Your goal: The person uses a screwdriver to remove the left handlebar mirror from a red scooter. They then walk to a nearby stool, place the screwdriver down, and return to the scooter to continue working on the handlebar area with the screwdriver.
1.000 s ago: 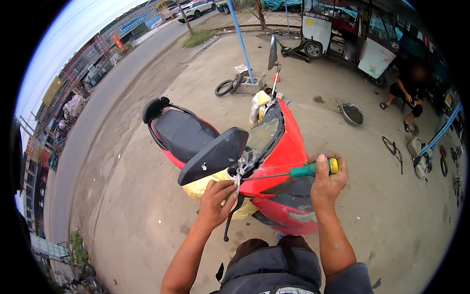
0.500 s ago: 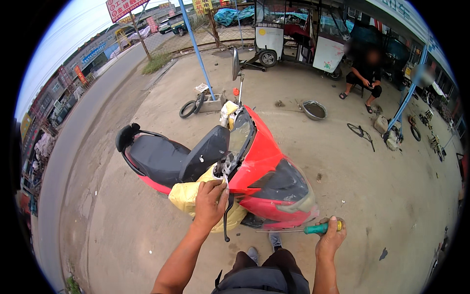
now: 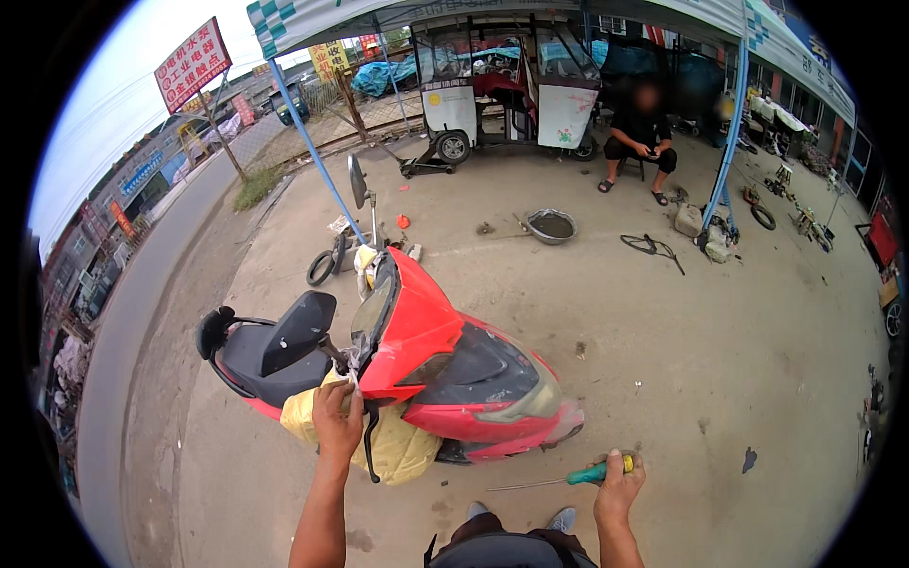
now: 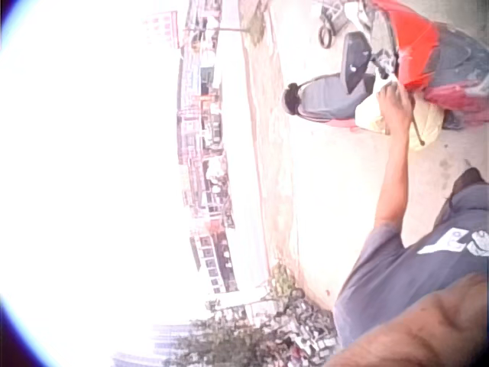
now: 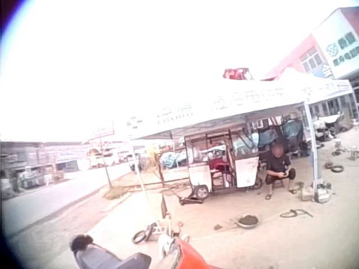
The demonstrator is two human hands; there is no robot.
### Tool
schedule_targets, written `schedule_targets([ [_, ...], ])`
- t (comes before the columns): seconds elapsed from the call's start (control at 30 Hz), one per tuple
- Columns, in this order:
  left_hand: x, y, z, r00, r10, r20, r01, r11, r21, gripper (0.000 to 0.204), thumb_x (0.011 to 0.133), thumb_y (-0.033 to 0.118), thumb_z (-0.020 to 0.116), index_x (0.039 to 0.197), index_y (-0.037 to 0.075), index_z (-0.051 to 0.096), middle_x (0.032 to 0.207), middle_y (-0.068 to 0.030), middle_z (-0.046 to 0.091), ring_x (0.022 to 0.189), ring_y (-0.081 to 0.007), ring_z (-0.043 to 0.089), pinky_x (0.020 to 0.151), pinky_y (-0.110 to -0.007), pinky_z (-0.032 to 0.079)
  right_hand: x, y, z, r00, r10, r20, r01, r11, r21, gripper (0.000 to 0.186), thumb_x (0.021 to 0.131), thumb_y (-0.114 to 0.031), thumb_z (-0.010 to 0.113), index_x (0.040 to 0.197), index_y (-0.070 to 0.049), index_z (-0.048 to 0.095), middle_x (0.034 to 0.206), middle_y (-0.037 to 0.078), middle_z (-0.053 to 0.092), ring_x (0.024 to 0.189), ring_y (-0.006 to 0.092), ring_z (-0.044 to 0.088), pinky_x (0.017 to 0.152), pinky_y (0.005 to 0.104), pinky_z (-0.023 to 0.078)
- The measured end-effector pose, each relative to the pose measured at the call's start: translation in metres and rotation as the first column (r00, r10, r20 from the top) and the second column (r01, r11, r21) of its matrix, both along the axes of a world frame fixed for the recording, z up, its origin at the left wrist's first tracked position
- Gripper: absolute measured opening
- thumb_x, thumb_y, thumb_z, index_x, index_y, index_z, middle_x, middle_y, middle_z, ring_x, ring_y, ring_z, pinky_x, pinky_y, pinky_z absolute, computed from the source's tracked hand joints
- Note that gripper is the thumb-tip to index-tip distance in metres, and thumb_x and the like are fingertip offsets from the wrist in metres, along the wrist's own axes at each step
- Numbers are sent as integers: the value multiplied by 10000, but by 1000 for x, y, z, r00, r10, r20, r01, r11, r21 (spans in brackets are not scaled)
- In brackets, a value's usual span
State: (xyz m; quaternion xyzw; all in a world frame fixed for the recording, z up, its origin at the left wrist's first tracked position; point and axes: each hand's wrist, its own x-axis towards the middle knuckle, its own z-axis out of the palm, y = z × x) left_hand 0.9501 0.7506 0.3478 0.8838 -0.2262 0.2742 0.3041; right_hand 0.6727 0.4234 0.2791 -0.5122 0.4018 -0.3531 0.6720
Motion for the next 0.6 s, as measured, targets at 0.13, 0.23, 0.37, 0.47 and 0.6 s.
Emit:
schedule_targets([
  [0.13, 13, 8, -2, 941, 144, -307, -217, 951, -218, 136, 928, 87, 626, 908, -45, 654, 773, -123, 655, 639, -200, 585, 605, -346, 456, -10, -40, -4, 993, 119, 7, -119, 991, -61, 244, 953, -196, 647, 979, -4, 498, 780, 125, 649, 676, 203, 663, 606, 338, 577],
  [0.23, 35, 10, -4, 959, 212, -188, -247, 950, -190, 134, 898, 63, 638, 936, -65, 636, 771, -131, 674, 666, -188, 614, 630, -346, 488, -33, -76, -16, 993, 116, -23, -118, 989, -94, 222, 945, -154, 650, 958, 4, 495, 774, 134, 659, 680, 199, 666, 621, 330, 571],
  [0.37, 62, 9, -6, 955, 244, -167, -260, 962, -85, 140, 868, 56, 670, 927, -69, 647, 762, -140, 681, 663, -216, 626, 638, -361, 490, -80, -127, -43, 989, 28, -147, -56, 980, -190, 220, 940, -134, 652, 946, 14, 489, 773, 137, 667, 683, 193, 669, 628, 320, 566],
  [0.47, 92, 31, -32, 931, 363, -30, -363, 932, 26, 203, 855, 87, 682, 973, -74, 649, 910, -208, 684, 791, -334, 664, 724, -420, 508, -113, -159, -45, 990, -73, -118, 56, 988, -141, 212, 936, -126, 651, 939, 25, 503, 767, 135, 671, 691, 176, 665, 626, 307, 548],
  [0.6, 133, 68, -61, 892, 438, -111, -426, 897, 117, 450, 828, 214, 721, 1078, -135, 585, 974, -308, 624, 888, -473, 616, 802, -497, 487, -158, -192, -45, 975, -209, -79, 203, 977, -72, 216, 931, -124, 652, 939, 33, 505, 763, 141, 674, 688, 173, 670, 616, 305, 548],
])
